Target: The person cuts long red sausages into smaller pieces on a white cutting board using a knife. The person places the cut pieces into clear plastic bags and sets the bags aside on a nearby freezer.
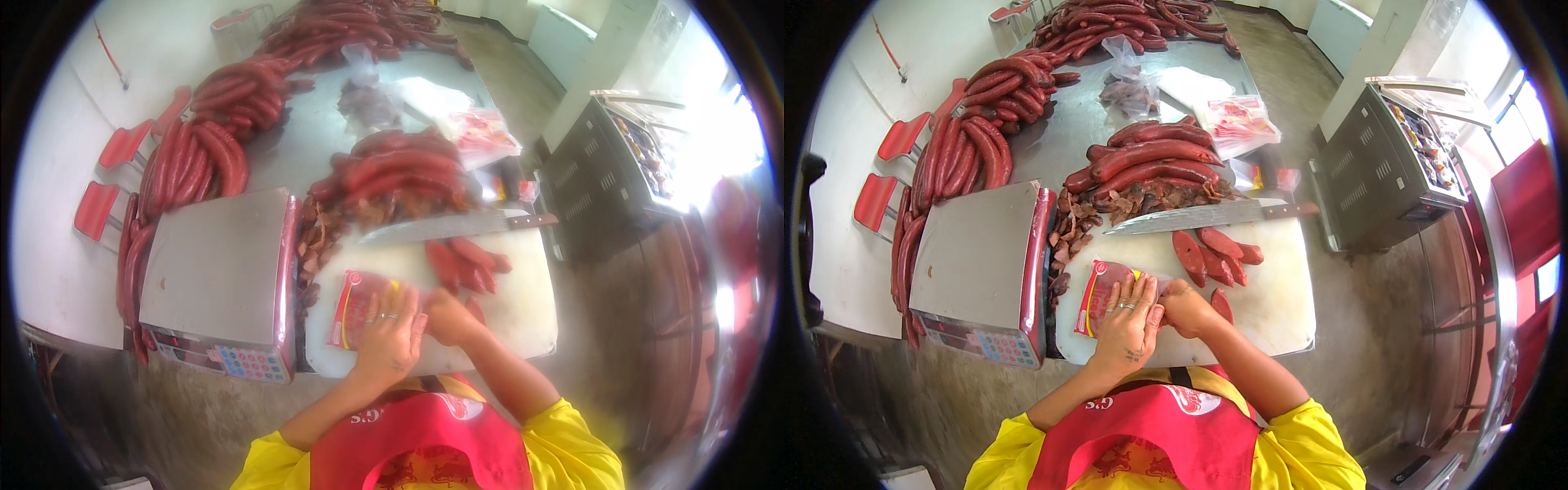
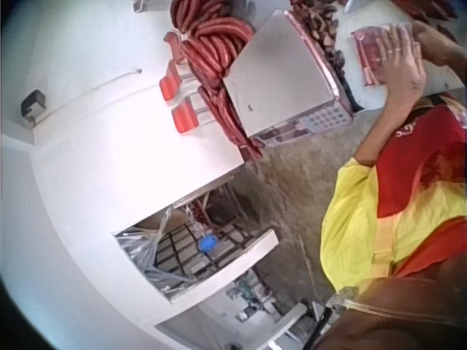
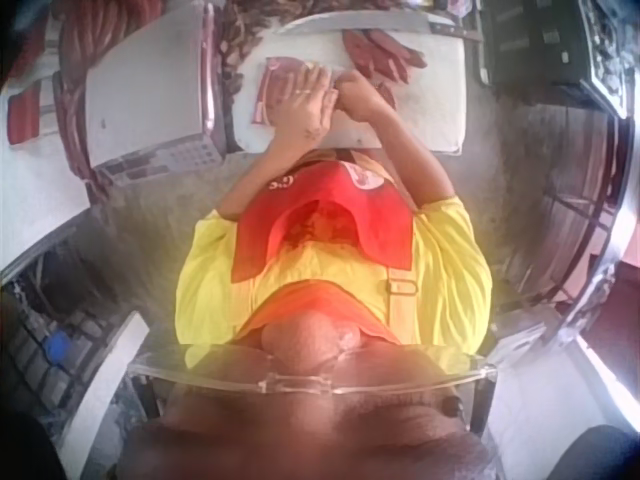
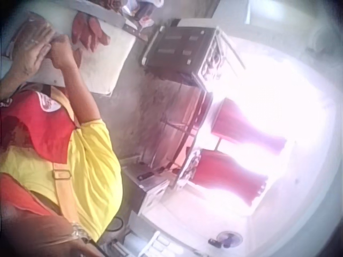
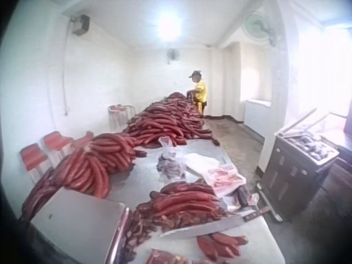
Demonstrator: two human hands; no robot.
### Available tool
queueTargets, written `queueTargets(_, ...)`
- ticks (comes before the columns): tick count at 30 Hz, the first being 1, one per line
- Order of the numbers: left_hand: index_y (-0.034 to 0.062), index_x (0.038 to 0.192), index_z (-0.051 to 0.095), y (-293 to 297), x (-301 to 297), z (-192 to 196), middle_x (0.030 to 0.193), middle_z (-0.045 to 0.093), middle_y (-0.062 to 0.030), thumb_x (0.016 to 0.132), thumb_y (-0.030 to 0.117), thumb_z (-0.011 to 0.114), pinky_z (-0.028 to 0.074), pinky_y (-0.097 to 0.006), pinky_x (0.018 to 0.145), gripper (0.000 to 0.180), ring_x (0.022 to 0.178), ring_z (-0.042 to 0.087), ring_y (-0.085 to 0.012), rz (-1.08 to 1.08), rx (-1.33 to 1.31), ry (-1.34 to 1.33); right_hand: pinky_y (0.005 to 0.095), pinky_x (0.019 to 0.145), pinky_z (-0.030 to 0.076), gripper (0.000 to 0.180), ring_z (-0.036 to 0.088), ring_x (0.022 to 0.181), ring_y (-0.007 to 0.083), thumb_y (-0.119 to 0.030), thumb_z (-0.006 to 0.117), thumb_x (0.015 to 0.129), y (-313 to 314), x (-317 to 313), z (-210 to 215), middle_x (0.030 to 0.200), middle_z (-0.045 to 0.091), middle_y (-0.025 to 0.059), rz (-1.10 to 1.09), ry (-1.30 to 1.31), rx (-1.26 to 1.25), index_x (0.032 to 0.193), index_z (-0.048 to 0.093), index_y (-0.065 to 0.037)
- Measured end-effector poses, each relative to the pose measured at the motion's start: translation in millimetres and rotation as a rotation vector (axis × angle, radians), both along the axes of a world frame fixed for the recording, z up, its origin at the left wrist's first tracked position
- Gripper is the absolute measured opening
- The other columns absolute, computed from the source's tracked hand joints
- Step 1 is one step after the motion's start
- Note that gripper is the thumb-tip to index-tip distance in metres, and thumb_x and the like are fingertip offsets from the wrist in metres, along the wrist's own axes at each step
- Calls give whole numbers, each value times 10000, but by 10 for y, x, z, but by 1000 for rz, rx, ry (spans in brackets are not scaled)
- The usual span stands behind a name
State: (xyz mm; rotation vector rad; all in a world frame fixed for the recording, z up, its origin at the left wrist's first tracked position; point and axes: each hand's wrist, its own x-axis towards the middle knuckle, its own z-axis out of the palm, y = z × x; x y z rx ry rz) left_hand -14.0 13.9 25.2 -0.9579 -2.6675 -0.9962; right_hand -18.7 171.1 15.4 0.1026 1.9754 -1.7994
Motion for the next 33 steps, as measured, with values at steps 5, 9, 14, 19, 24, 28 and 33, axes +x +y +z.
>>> queueTargets(5,-82,1344,448,-27,-69,0,1320,510,-291,977,256,495,340,-470,1083,501,1286,435,-449,-7,130,-82,294,476,490,191,591,528,166,-179,627,847,-161,-158,105,660,617,89,28,58,366,881,650,8)
queueTargets(9,-102,1406,332,-82,-136,71,1367,448,-319,955,416,526,348,-417,1084,713,1302,438,-406,-64,121,-182,295,465,481,242,572,505,136,-240,658,856,255,-32,441,628,611,70,-31,-5,329,852,668,2)
queueTargets(14,-106,1420,300,-132,-112,159,1400,414,-319,957,507,463,308,-452,1098,786,1310,415,-430,-20,208,-290,398,727,514,277,648,809,314,-188,677,795,654,445,434,832,650,167,-201,201,834,1041,655,-63)
queueTargets(19,-83,1375,404,47,26,27,1344,480,-310,948,355,510,278,-538,1096,621,1285,426,-459,86,-415,51,371,723,522,324,634,875,301,-108,696,782,561,560,247,892,618,127,-152,260,752,1074,563,-58)
queueTargets(24,-79,1277,523,93,34,-66,1285,539,-290,958,249,482,284,-536,1095,460,1270,436,-471,160,-140,20,286,726,560,208,634,887,123,-50,653,886,260,533,169,990,643,74,-741,7,-233,1086,604,-16)
queueTargets(28,-91,1304,489,96,18,-30,1286,531,-304,973,246,459,276,-545,1094,474,1266,436,-480,141,-45,3,291,826,553,408,637,936,147,18,615,889,-221,401,-43,1060,644,69,-844,-89,-559,1291,552,-2)
queueTargets(33,-103,1350,428,67,-2,-48,1324,489,-322,989,245,430,257,-549,1102,502,1280,416,-492,97,47,-19,266,777,514,228,608,893,126,3,619,868,-334,285,-99,999,659,52,-621,140,-152,1092,653,32)
